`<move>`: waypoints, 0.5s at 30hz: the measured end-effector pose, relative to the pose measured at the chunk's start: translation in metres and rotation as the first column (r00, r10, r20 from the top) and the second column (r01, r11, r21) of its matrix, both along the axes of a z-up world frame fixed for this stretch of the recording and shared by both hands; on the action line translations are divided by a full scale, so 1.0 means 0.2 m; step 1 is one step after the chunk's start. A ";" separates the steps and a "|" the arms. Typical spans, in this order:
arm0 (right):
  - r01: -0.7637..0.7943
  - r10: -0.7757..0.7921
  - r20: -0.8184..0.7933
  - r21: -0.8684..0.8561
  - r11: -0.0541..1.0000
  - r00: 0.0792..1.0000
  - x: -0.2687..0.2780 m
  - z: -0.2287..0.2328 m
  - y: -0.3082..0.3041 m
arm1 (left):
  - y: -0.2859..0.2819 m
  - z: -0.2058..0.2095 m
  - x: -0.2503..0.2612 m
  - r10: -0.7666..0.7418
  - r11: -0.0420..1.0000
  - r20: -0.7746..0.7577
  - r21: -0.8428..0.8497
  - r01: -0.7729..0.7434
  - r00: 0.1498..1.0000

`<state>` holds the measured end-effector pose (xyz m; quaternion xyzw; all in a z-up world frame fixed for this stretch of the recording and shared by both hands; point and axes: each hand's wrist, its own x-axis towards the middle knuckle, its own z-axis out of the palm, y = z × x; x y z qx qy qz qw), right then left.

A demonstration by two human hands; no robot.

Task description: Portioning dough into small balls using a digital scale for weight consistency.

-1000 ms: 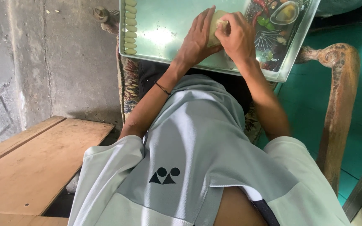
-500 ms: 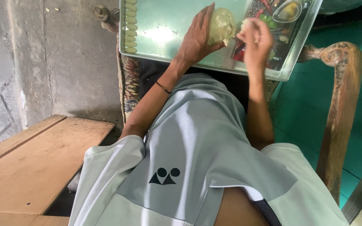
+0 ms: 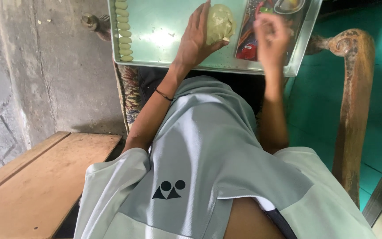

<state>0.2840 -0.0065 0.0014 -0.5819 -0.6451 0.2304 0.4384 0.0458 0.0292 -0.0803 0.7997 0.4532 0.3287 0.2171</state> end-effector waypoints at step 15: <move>-0.130 0.126 -0.067 -0.068 0.989 0.990 -0.30 0.04 -0.12 | 0.01 0.00 0.01 -0.020 1.000 -0.007 -0.004 0.020 1.000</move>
